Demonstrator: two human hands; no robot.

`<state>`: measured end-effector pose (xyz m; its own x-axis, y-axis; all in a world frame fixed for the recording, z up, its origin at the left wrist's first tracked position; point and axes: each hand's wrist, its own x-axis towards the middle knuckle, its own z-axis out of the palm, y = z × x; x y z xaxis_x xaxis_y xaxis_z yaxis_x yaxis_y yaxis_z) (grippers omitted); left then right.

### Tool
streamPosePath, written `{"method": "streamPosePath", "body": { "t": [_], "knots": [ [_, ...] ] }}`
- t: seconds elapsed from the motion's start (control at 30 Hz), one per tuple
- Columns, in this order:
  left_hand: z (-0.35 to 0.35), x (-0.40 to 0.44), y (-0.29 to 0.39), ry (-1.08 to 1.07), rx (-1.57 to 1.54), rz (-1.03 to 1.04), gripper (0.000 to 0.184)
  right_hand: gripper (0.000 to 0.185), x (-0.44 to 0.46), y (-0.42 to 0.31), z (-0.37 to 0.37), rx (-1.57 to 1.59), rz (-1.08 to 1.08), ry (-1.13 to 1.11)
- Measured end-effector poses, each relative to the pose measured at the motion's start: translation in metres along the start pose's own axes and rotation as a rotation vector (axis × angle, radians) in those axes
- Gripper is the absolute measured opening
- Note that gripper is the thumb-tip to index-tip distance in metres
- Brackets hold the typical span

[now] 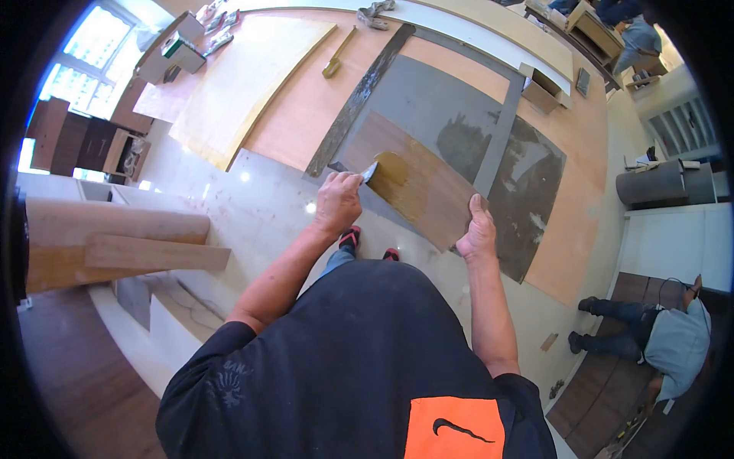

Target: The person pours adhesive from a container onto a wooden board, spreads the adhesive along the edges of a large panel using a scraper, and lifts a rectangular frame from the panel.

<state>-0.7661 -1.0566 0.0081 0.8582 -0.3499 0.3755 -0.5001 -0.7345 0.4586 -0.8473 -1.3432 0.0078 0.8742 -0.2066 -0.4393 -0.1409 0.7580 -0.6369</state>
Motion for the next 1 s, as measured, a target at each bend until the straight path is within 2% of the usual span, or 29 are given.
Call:
{"method": "streamPosePath", "body": {
  "t": [0.13, 0.33, 0.4, 0.53, 0.63, 0.73, 0.83, 1.0],
  "knots": [
    [0.013, -0.014, 0.011, -0.099, -0.022, -0.003, 0.021, 0.051, 0.008, 0.012, -0.004, 0.012, 0.062, 0.017],
    [0.014, -0.023, 0.0, -0.135, -0.121, 0.042, 0.021, 0.051, 0.023, 0.025, -0.008, 0.018, 0.105, -0.039],
    [0.006, -0.019, -0.014, -0.175, -0.141, 0.062, 0.022, 0.05, 0.032, 0.031, -0.01, -0.054, 0.07, 0.06],
    [-0.015, -0.014, -0.046, -0.135, -0.301, -0.116, 0.022, 0.048, 0.051, 0.045, -0.017, -0.003, 0.008, 0.095],
    [-0.03, -0.017, -0.074, -0.053, -0.243, -0.176, 0.021, 0.05, 0.052, 0.046, -0.011, -0.01, 0.012, 0.161],
    [-0.034, -0.024, -0.108, -0.046, -0.012, -0.114, 0.022, 0.051, 0.054, 0.051, -0.011, -0.015, 0.026, 0.152],
    [-0.034, -0.028, -0.133, -0.093, 0.095, -0.045, 0.024, 0.052, 0.053, 0.061, -0.01, -0.02, 0.033, 0.147],
    [-0.022, -0.027, -0.158, -0.125, 0.194, 0.19, 0.029, 0.052, 0.037, 0.076, -0.007, -0.037, 0.032, 0.232]
  ]
}}
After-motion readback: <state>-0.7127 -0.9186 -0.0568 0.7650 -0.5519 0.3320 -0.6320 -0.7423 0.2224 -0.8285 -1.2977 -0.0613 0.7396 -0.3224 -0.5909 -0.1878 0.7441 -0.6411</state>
